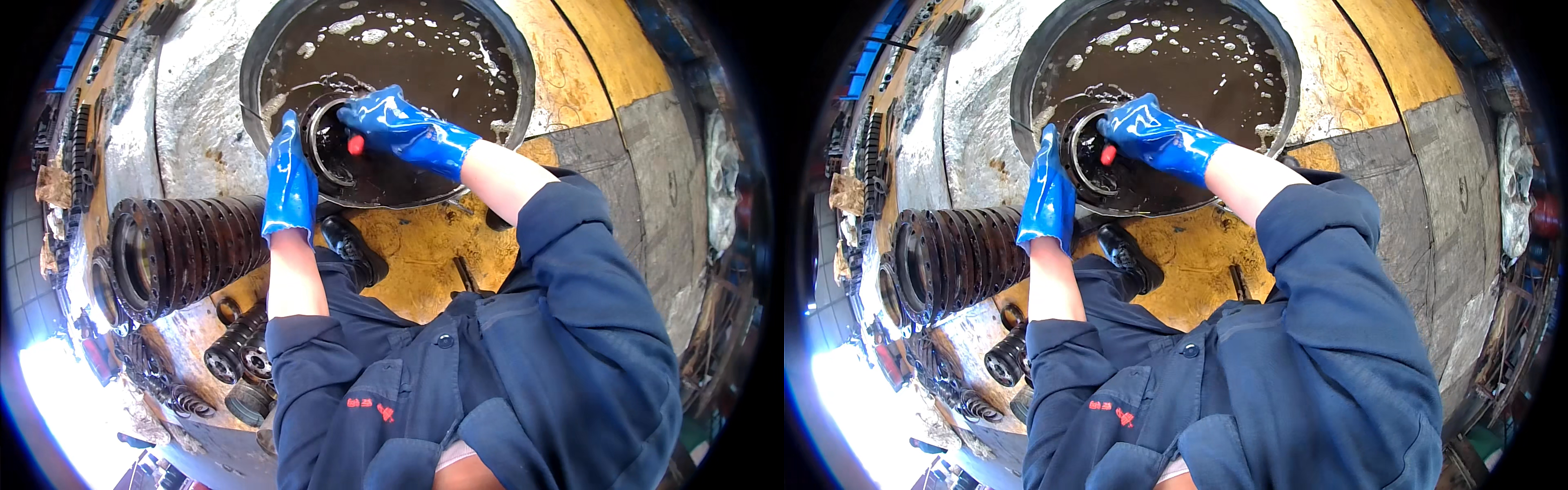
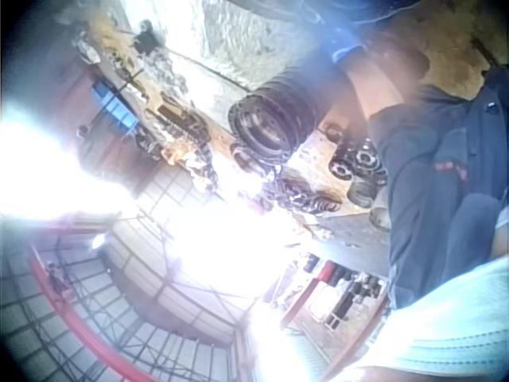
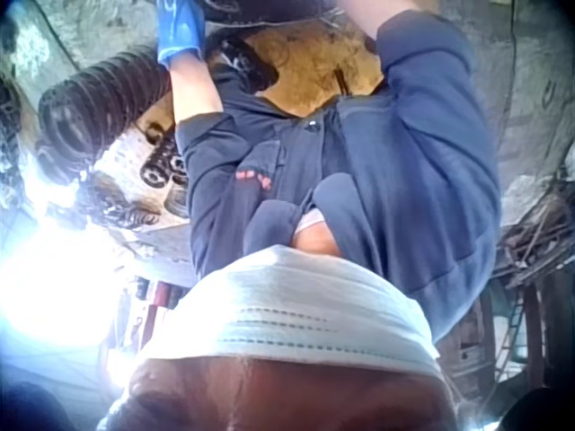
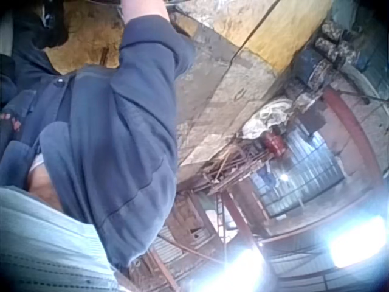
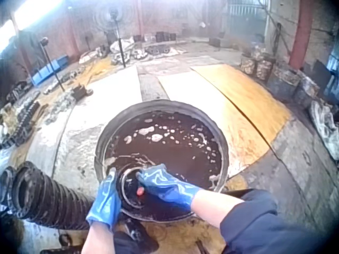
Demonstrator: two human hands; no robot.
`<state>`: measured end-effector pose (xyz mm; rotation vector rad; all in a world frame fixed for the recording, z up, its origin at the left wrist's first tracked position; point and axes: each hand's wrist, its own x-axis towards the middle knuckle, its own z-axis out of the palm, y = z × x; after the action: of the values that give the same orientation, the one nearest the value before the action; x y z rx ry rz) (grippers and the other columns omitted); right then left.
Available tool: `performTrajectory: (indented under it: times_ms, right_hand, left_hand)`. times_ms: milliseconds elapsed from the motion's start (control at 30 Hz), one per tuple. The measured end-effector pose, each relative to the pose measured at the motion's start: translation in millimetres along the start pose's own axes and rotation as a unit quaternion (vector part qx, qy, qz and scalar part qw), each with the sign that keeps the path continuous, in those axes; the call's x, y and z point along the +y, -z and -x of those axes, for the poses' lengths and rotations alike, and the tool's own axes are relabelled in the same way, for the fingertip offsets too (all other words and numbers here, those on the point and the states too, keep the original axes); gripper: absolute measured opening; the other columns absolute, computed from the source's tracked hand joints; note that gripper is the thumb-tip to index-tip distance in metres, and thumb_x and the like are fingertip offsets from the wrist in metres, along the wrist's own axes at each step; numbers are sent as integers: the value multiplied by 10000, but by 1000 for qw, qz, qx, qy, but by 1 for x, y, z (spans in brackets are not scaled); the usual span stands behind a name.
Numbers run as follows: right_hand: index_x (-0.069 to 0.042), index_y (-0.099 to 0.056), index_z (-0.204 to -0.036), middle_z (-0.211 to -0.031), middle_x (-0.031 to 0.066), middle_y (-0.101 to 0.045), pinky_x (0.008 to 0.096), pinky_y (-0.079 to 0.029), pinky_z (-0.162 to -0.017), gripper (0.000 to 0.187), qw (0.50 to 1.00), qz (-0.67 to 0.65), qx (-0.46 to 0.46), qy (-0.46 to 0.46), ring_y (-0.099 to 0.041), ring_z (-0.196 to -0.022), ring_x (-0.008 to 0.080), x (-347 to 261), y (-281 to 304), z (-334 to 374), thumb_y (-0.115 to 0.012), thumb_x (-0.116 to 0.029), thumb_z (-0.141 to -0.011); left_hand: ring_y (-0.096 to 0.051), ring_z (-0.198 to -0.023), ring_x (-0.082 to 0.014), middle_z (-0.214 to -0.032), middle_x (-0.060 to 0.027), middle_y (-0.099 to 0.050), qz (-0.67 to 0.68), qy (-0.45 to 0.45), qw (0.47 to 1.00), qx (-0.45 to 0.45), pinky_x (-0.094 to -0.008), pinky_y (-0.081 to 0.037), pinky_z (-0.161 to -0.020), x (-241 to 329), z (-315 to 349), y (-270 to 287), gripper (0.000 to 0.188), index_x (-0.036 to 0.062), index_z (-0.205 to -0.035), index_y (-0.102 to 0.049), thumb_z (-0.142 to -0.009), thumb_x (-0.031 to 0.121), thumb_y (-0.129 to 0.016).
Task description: The person repeatedly dips metal rings into a dark liquid in a bucket and scrubs them with a red-handled brush. They rinse and wipe the rings, then place them into a stack of similar parts on the workbench.
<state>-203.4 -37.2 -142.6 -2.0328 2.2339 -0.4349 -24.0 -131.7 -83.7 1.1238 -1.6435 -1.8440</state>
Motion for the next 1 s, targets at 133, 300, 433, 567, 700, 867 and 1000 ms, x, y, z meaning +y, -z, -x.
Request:
performTrajectory:
  times_ms: [133,300,433,567,700,867,1000]
  right_hand:
    - [-182,-778,-1139,-1131,116,-785,480,-585,-936,315,952,-109,-146,-246,-737,-1094,333,-12,5,-7,-626,-390,-957]
    - [-31,-776,-1114,-971,172,-769,407,-550,-854,472,864,-373,-141,-306,-731,-928,283,-9,6,25,-677,-456,-934]
    - [-18,-771,-1141,-910,93,-716,339,-495,-775,413,753,-571,-131,-299,-618,-808,160,-25,33,51,-638,-384,-1005]
    - [-61,-750,-1237,-977,75,-737,277,-528,-778,280,699,-667,-44,-255,-664,-868,143,-33,-6,51,-530,-143,-1083]
    - [-120,-679,-1143,-837,33,-655,359,-579,-736,176,379,-834,93,-391,-636,-734,173,-38,-34,11,-535,-210,-1099]
    - [-149,-598,-1242,-1114,63,-701,410,-590,-892,170,-1,-852,237,-466,-708,-1028,223,-30,-19,-5,-520,-171,-1092]
    - [-136,-647,-1092,-880,33,-701,397,-605,-818,73,105,-864,173,-460,-705,-783,215,-36,-18,5,-584,-155,-1061]
  left_hand:
    - [-666,-1165,-276,-1283,-161,-715,-5,-1,1000,7,-399,-506,-1033,-1,1,3,590,-34,-1355,-646,-1127,470,-442]
    - [-667,-1158,-275,-1278,-162,-716,-11,-4,1000,3,-397,-508,-1028,0,0,2,587,-36,-1350,-648,-1127,467,-445]
    - [-668,-1153,-275,-1275,-163,-717,-17,-7,1000,2,-396,-509,-1024,0,1,0,584,-37,-1346,-650,-1127,464,-447]
    - [-669,-1148,-274,-1271,-163,-718,-23,-7,1000,4,-395,-510,-1020,1,5,3,581,-39,-1342,-652,-1126,461,-450]
    - [-671,-1143,-273,-1268,-164,-719,-22,-3,1000,0,-394,-511,-1017,-2,6,7,578,-40,-1338,-654,-1126,458,-452]
    - [-672,-1136,-272,-1263,-165,-721,-24,0,1000,5,-392,-512,-1012,-5,15,19,574,-42,-1333,-657,-1126,454,-455]
    - [-673,-1131,-271,-1260,-166,-722,-30,-10,1000,0,-391,-514,-1008,-6,12,12,571,-43,-1329,-659,-1126,451,-457]
